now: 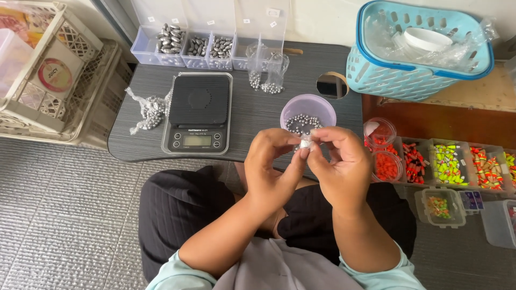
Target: The person sits on the floor and transfers small silver beads from a purple container into clear plastic bags. They repeatedly pick up beads by hand and place them into the bags, occasionally adjusting the bag opening.
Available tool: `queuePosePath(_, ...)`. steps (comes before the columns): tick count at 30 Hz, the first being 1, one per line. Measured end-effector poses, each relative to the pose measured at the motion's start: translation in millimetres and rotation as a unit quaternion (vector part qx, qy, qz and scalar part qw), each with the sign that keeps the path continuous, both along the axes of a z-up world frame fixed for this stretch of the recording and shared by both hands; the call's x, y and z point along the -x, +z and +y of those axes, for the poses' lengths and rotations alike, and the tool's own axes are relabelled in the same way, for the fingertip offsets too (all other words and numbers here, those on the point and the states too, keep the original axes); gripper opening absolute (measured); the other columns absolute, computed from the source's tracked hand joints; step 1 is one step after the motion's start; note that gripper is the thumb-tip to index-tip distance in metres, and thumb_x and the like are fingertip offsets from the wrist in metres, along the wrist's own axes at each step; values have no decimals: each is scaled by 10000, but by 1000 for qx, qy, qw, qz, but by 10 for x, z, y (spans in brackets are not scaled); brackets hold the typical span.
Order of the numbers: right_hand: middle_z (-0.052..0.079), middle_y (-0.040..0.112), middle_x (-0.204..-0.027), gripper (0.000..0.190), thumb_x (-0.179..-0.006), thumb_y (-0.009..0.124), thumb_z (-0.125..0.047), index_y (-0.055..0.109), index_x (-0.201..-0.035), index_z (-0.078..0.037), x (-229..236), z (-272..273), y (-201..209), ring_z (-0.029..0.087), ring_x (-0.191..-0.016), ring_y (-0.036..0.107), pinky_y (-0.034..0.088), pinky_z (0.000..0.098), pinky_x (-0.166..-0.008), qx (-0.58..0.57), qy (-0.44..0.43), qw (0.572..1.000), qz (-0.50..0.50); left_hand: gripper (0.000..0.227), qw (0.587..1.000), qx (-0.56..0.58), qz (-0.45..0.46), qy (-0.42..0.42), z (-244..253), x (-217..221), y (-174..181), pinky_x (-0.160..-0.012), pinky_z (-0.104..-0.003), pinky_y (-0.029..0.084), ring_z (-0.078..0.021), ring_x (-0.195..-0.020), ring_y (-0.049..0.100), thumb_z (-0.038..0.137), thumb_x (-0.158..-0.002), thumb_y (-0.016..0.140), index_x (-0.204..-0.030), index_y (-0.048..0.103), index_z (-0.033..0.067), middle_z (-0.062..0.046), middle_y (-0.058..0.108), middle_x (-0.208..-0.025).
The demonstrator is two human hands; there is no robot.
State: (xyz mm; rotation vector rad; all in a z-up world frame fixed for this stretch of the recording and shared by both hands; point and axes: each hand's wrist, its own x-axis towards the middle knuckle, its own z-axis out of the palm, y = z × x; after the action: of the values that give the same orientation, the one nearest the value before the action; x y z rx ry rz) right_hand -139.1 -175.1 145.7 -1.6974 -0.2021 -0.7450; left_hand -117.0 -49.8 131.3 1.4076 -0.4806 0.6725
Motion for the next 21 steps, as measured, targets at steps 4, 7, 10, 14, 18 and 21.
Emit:
queuePosePath(4, 112, 701, -843, 193, -827, 681, 105, 736, -984, 7, -41, 63, 56, 173, -813, 692, 587, 331, -777, 74, -35, 997, 6, 100, 999, -26, -8, 24, 8, -16, 75, -643, -347, 629, -276, -853, 704, 63, -859, 755, -889, 689, -6, -104, 669, -854)
queuePosePath(7, 109, 699, -858, 143, -866, 650, 75, 723, -936, -26, -100, 62, 20, 225, -805, 676, 571, 365, -780, 106, -27, 994, -7, 72, 999, -23, 20, 23, 49, -31, 63, -614, -327, 622, -259, -808, 690, -8, -838, 737, -900, 699, -16, -114, 656, -830)
queuePosePath(10, 85, 665, -874, 113, -879, 615, 47, 669, -904, -50, -145, 9, -17, 248, -832, 649, 542, 380, -799, 163, -23, 986, -18, 88, 998, -60, 13, 29, 104, -66, 75, -598, -314, 626, -257, -776, 692, -50, -820, 743, -892, 709, -11, -110, 662, -819)
queuePosePath(14, 82, 634, -835, 123, -865, 586, 56, 645, -886, -50, -155, -13, 2, 253, -810, 636, 528, 385, -785, 173, 14, 985, -1, 107, 994, -104, -5, 25, 174, -67, 138, -607, -317, 638, -253, -786, 702, -72, -819, 740, -893, 716, 1, -110, 672, -825)
queuePosePath(18, 73, 629, -799, 123, -858, 582, 44, 649, -872, -58, -158, -49, 58, 244, -779, 644, 535, 384, -765, 190, 72, 979, 25, 85, 994, -93, 52, -13, 253, -54, 182, -635, -322, 638, -258, -797, 716, -51, -823, 742, -881, 718, 7, -120, 691, -829)
queuePosePath(21, 56, 612, -762, 124, -819, 596, 41, 652, -822, -70, -167, -141, 55, 229, -754, 641, 534, 380, -747, 200, 135, 969, 47, 83, 986, -70, 135, -63, 279, -19, 126, -645, -353, 644, -262, -799, 730, 4, -808, 761, -882, 724, 10, -126, 709, -829)
